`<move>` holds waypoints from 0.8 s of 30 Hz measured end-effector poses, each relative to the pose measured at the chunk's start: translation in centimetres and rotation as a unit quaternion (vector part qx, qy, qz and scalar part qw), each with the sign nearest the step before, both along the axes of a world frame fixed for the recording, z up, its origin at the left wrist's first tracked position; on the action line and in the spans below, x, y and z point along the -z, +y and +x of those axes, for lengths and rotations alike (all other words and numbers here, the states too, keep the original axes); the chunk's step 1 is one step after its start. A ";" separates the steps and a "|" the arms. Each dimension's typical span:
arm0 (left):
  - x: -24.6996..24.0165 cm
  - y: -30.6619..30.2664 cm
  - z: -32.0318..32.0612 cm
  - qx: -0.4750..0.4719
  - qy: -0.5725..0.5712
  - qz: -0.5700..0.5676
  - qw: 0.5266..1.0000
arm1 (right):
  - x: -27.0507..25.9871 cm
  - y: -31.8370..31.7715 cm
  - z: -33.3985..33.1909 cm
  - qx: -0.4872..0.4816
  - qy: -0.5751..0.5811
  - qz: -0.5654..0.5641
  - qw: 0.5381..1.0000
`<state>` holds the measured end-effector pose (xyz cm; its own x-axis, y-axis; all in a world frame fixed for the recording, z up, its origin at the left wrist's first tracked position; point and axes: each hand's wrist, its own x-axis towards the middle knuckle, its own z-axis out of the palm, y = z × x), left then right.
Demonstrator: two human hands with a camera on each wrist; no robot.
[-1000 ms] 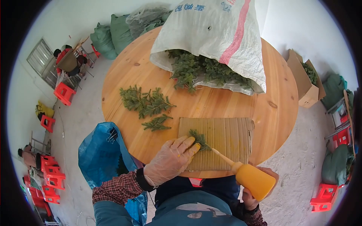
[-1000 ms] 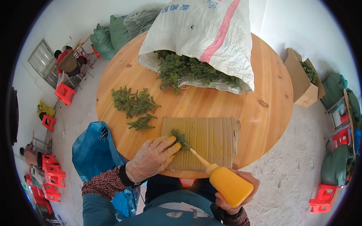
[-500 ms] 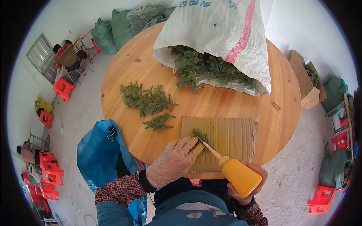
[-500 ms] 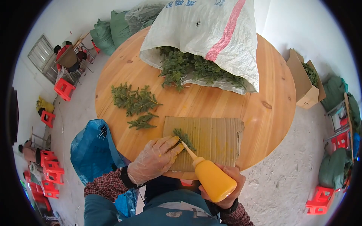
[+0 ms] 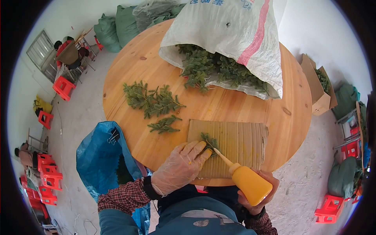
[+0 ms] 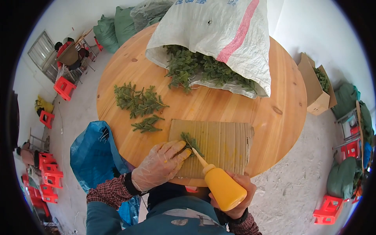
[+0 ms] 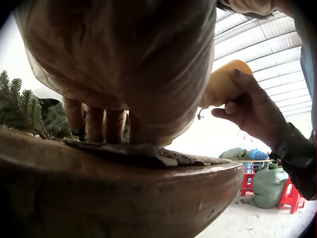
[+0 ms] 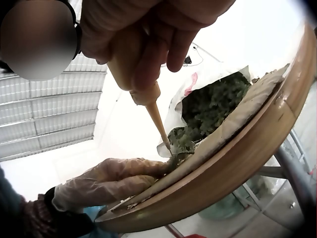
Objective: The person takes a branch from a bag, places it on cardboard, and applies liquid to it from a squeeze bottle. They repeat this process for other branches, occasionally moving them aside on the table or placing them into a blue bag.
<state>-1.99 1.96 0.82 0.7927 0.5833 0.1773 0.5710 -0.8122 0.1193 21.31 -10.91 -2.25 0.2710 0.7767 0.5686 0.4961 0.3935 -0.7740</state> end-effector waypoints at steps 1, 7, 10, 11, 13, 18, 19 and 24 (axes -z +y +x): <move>0.0 0.0 0.0 0.001 -0.001 -0.001 1.000 | 0.0 -0.2 0.2 0.004 -0.012 0.004 1.000; -0.1 -0.1 0.0 -0.004 -0.001 0.001 1.000 | -0.2 -1.6 0.5 0.042 0.001 -0.009 0.999; -0.1 -0.2 0.1 -0.007 0.000 0.004 1.000 | -0.3 -2.2 0.6 0.057 0.016 -0.010 0.998; -0.1 -0.2 0.1 -0.008 0.001 0.006 1.000 | -0.4 -2.4 0.6 0.066 0.021 -0.016 0.997; 0.0 -0.2 0.1 -0.009 0.001 0.007 1.000 | -0.3 -2.8 0.7 0.086 0.032 -0.030 0.995; -0.1 -0.3 0.1 -0.010 0.001 0.013 1.000 | -0.1 -3.5 1.3 0.068 0.029 -0.016 0.997; -0.2 -0.3 0.2 -0.009 0.003 0.013 1.000 | 0.0 -3.6 1.4 0.071 0.038 -0.014 0.997; -0.3 -0.3 0.3 -0.009 0.008 0.024 1.000 | 0.4 -4.0 1.5 0.092 0.062 -0.011 0.994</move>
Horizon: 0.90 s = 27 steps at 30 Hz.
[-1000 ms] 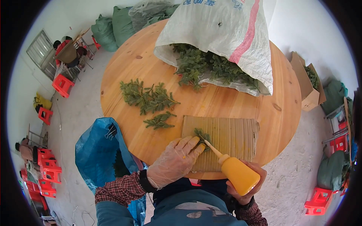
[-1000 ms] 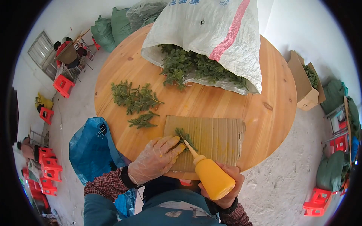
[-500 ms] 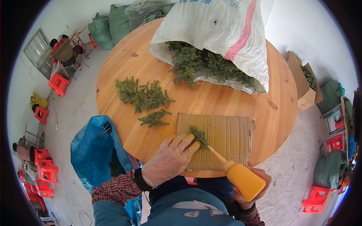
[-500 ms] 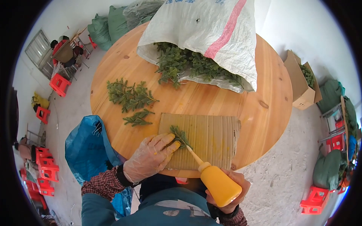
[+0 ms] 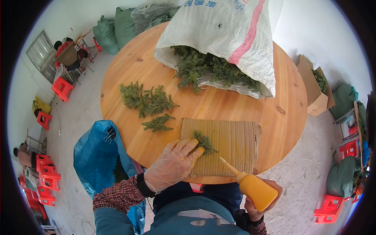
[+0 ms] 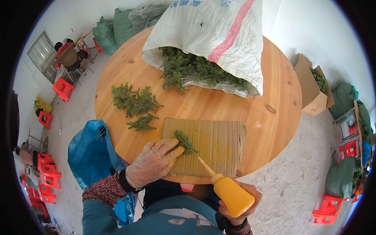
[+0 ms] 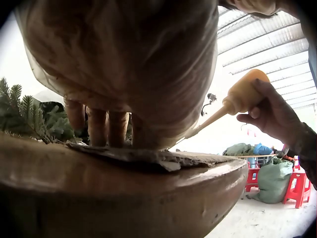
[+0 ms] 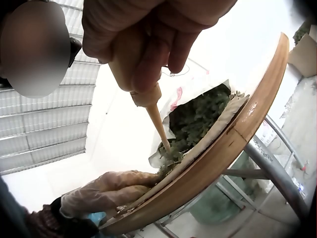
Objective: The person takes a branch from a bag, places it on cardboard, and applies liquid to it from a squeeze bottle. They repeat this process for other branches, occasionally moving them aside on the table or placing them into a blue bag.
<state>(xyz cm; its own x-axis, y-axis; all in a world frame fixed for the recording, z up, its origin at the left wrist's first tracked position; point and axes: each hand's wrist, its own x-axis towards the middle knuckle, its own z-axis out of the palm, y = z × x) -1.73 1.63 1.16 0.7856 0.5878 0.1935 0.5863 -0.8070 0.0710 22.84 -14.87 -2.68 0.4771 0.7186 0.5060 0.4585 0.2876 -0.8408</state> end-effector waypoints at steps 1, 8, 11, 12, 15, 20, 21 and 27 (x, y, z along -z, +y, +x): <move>-0.1 0.0 0.1 0.000 0.000 0.002 1.000 | 0.0 -0.1 0.1 0.008 0.003 -0.001 1.000; -0.6 0.5 -0.3 0.013 -0.026 -0.018 0.999 | 1.1 -2.1 1.5 0.019 0.002 -0.036 0.999; -1.7 1.6 -0.4 -0.003 -0.058 0.000 0.998 | 1.0 -2.0 1.6 0.027 0.032 -0.035 0.999; -2.0 2.0 -0.4 -0.013 -0.074 0.007 0.997 | 0.8 -1.8 1.4 0.029 0.061 -0.026 0.997; -2.2 2.7 1.3 0.019 -0.040 0.092 0.995 | -0.7 -1.1 0.3 0.035 0.120 -0.012 0.992; -1.1 3.6 2.1 0.046 0.052 0.015 0.997 | -1.0 -0.2 0.3 0.051 0.101 0.007 0.994; -1.5 3.7 1.8 0.043 0.053 0.018 0.998 | -0.8 -0.2 0.5 0.062 0.063 0.010 0.996; -5.2 7.4 -3.9 -0.186 0.050 0.215 0.957 | -0.4 -0.5 1.2 0.087 0.103 0.006 0.991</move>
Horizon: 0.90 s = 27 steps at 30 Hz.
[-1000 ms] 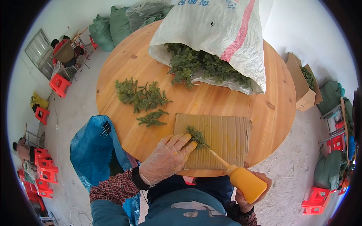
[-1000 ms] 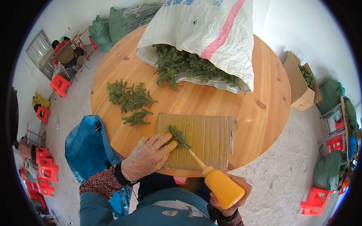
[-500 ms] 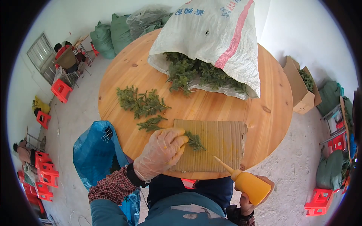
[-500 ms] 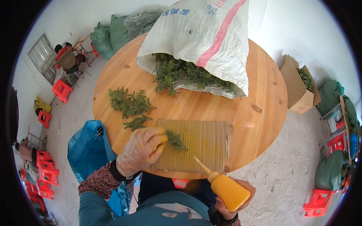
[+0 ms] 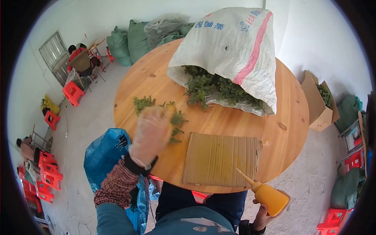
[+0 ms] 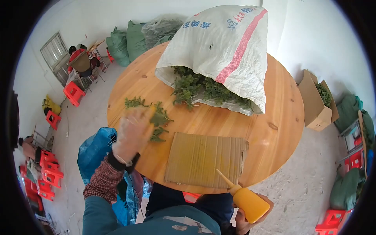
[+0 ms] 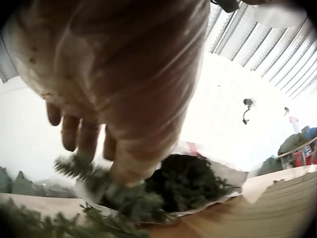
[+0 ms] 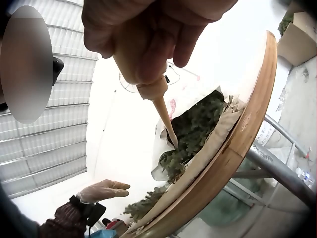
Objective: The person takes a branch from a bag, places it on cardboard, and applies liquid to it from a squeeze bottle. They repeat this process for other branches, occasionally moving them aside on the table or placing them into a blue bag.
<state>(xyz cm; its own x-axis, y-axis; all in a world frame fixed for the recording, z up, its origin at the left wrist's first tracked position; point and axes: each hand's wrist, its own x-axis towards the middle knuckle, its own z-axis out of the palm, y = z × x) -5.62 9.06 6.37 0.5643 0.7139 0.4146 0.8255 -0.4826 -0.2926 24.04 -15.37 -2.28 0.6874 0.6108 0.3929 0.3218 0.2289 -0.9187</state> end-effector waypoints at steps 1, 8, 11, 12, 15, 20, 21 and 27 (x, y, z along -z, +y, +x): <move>0.4 1.3 -1.7 -0.023 -0.005 0.040 0.999 | 0.1 0.1 -0.1 0.009 0.005 0.005 1.000; -0.7 7.2 -0.6 0.035 -0.136 -0.106 0.984 | -0.3 0.3 -0.4 -0.022 0.019 0.002 1.000; 0.9 10.4 2.2 0.056 -0.119 -0.137 0.982 | 0.4 0.0 -0.1 -0.011 0.010 0.006 1.000; 1.6 11.2 2.9 0.030 -0.076 -0.151 0.985 | 0.5 -0.2 0.0 -0.006 0.008 0.004 1.000; 3.8 13.4 4.3 0.016 -0.077 -0.166 0.983 | 0.4 -0.5 0.2 0.012 0.005 0.000 1.000; 3.7 14.4 4.8 0.008 -0.108 -0.170 0.980 | -0.7 -0.2 0.1 0.007 0.008 0.001 1.000; 3.5 14.3 4.6 0.009 -0.106 -0.171 0.979 | -0.6 -0.2 0.1 0.004 0.008 0.004 1.000; -0.4 10.0 3.8 0.018 -0.292 -0.264 0.919 | -0.3 0.2 0.1 -0.006 0.013 0.029 0.999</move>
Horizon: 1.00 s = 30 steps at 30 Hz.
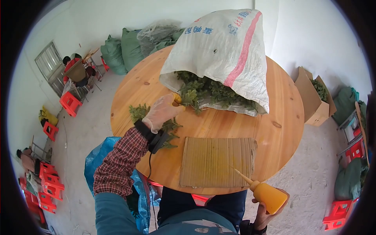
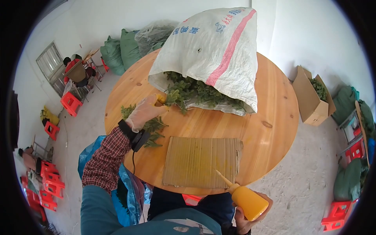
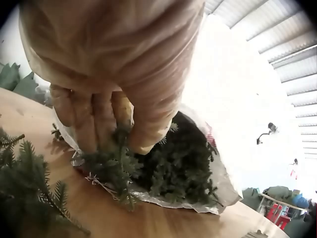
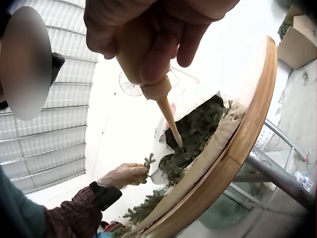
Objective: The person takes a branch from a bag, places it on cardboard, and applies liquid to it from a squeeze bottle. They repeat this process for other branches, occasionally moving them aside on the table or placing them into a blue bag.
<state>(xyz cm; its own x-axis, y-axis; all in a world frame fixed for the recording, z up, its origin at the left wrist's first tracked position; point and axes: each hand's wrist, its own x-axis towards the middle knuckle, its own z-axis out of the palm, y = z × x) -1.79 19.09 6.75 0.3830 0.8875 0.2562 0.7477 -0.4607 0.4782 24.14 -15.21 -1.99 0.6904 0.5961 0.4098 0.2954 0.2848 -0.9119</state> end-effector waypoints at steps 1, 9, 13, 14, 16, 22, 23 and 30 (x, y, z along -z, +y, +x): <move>-0.5 -1.1 0.0 -0.007 -0.022 0.004 1.000 | -0.1 0.0 0.0 -0.001 0.004 0.000 1.000; 2.3 -14.5 2.7 0.053 0.157 -0.033 0.986 | -0.6 -0.8 -0.4 0.006 0.070 -0.015 0.997; 3.8 -17.8 2.2 0.108 -0.072 -0.116 0.985 | -0.7 -0.9 -0.5 0.002 0.064 -0.019 0.998; 3.6 -17.8 2.0 0.110 -0.071 -0.120 0.984 | -0.8 -0.9 -0.5 -0.007 0.060 -0.020 0.998; 2.9 -17.5 0.7 0.093 -0.002 -0.082 0.992 | -1.0 -0.9 -0.5 -0.017 0.056 -0.023 0.998; 1.7 -15.9 0.7 0.225 0.100 0.155 0.957 | -1.4 -0.1 -1.2 -0.005 0.051 -0.019 0.999; 1.6 -15.7 1.3 0.255 0.125 0.175 0.943 | -1.5 0.1 -1.4 0.005 0.045 -0.012 0.999; 4.0 -13.9 2.0 0.318 0.214 0.235 0.893 | -1.2 -0.3 -0.7 0.020 -0.004 -0.016 1.000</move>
